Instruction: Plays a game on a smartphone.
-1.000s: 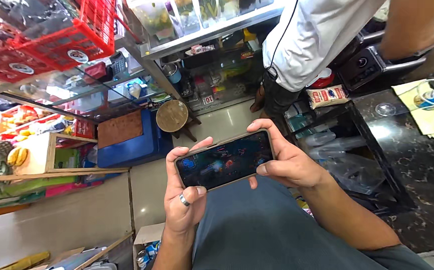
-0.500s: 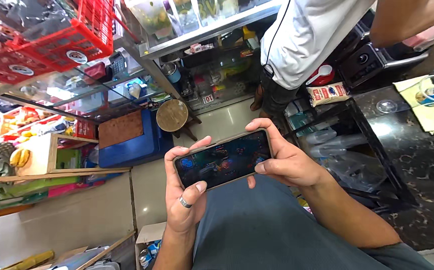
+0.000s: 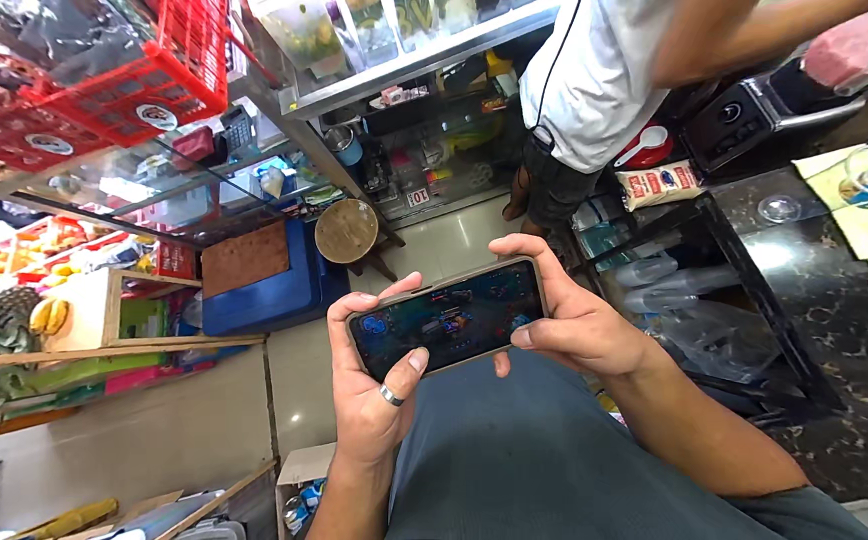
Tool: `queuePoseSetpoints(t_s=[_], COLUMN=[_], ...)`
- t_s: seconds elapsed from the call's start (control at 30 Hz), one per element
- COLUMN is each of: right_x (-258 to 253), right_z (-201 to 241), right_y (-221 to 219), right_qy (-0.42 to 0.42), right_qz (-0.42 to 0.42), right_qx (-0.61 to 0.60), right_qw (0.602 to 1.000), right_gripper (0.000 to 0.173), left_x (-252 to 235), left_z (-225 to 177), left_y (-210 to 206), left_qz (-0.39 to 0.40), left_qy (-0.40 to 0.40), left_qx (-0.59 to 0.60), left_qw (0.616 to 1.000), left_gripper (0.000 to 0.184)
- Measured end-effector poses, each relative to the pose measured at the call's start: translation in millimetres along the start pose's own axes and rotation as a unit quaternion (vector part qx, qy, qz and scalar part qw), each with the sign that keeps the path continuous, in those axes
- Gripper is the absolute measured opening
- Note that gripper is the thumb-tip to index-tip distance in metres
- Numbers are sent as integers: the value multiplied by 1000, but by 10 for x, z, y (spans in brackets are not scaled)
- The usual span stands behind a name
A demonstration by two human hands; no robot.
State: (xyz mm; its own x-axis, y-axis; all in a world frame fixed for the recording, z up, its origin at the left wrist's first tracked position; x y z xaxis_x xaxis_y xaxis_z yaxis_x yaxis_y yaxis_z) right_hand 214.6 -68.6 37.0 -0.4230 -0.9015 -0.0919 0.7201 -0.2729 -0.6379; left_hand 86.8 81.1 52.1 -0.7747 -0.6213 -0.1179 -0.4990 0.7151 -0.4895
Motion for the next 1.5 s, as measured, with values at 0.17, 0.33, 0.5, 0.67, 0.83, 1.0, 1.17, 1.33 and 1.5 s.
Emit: queuePoseSetpoints(t_s=[0.17, 0.33, 0.5, 0.67, 0.83, 1.0, 1.17, 1.33, 1.5], right_x=[-5, -10, -1, -18, -63, -201, -421, -654, -805], right_z=[7, 0, 2, -15, 42, 261, 390, 534, 665], right_y=[-6, -1, 0, 69, 256, 591, 917, 1075, 1021], right_qy=[-7, -4, 3, -1, 30, 115, 112, 105, 108], right_qz=[0, 8, 13, -24, -129, -189, -225, -245, -226], right_qx=[-2, -8, -13, -21, -41, -40, -49, -35, -32], right_qw=[1000, 1000, 1000, 999, 990, 974, 967, 963, 968], right_gripper=[80, 77, 67, 61, 37, 32, 38, 38, 40], left_x=[4, 1, -13, -56, -276, -468, 442, 556, 283], left_z=[6, -3, -2, 53, 133, 1106, 2178, 2080, 2126], left_y=[1, -2, 3, -16, -157, 709, 1695, 1899, 1702], left_qz=[1, 11, 6, 40, 123, -21, 209, 195, 170], left_qy=[5, 7, 0, 40, 82, 182, 452, 452, 430], left_qx=[14, 18, 8, 91, 120, -261, -643, -643, -591], left_qw=[1000, 1000, 1000, 994, 982, 948, 582, 587, 661], left_gripper=[62, 63, 62, 51, 71, 46, 52, 27, 30])
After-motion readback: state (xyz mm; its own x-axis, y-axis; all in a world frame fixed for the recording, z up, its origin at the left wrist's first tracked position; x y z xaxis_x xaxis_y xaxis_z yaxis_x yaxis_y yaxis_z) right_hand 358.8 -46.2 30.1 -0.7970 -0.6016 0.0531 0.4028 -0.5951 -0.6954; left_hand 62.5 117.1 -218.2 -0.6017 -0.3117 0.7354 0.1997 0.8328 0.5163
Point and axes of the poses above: each hand's wrist, its own x-axis away from the middle knuckle, its own y-axis out of the back of the hand, z = x × y, the point moved 6 cm from there along -x, towards the middle knuckle, and after that the axes turned 9 degrees about -z, right-handed, at the moved point
